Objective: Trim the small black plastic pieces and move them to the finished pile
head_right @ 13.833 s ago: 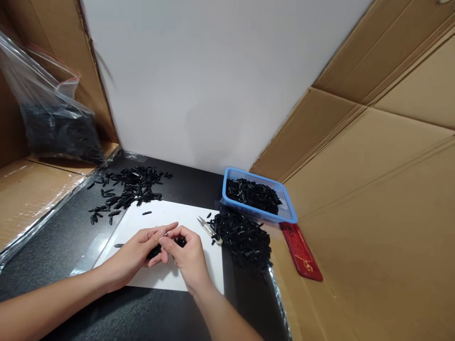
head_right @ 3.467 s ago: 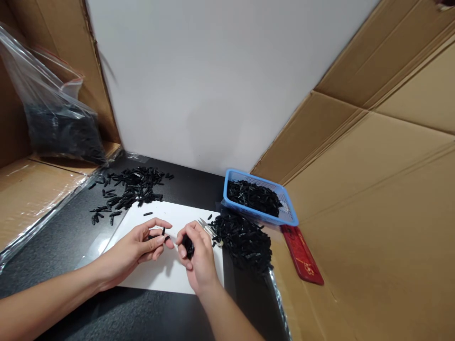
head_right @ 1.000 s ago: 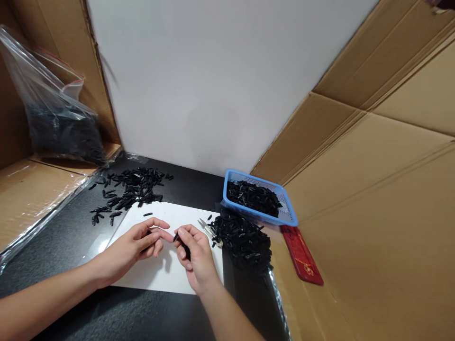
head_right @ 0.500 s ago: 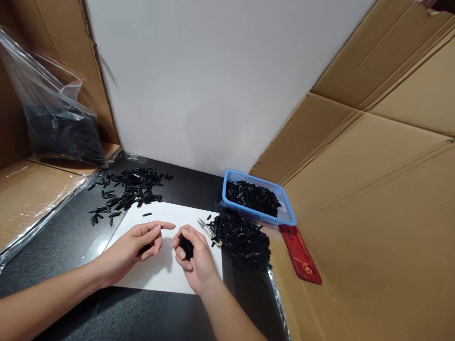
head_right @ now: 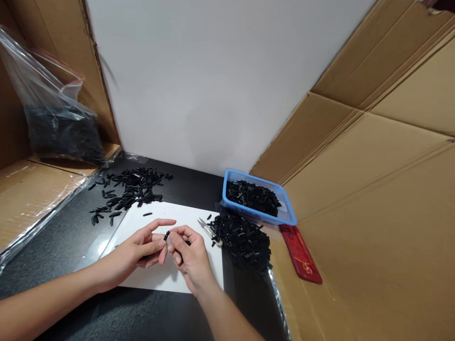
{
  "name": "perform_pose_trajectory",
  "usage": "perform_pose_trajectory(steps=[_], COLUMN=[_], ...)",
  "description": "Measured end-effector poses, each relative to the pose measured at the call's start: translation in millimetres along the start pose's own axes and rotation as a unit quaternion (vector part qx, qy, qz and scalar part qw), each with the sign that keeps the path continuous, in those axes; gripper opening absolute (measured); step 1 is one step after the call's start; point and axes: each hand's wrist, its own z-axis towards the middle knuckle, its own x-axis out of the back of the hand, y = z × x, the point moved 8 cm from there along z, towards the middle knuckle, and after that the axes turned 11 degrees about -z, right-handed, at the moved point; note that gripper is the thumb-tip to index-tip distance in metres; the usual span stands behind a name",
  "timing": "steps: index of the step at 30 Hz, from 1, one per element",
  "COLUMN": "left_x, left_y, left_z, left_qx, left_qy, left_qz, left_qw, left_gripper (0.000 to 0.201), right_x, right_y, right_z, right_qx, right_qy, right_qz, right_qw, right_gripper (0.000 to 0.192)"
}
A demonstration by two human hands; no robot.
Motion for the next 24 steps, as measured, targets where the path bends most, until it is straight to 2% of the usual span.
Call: perform_pose_trajectory(steps=[6, 13, 24], left_x=[-3.3, 13.4, 18.4], left_y=[4.2, 6.6, 3.4], left_z=[-1.5, -0.6, 4.3], left_qx=[-0.018, -0.021, -0.022], left_qy=[-0.018, 0.040, 0.033], left_qz=[0.060, -0.002, 0.020], left_qw=[0.998, 0.999, 0.999], left_gripper=[0.051, 0.045, 0.047], right_x=[2.7, 10.5, 10.0], right_y=[1.4, -1.5, -4.7], right_z=[2.0, 5.5, 3.3], right_qx=[-0.003, -0.002, 0.007], right_qy=[0.006, 0.009, 0.014], right_qz=[-0.003, 0.041, 0.045], right_qw=[1.000, 0.999, 0.999], right_gripper=[0.028, 0.028, 0.027])
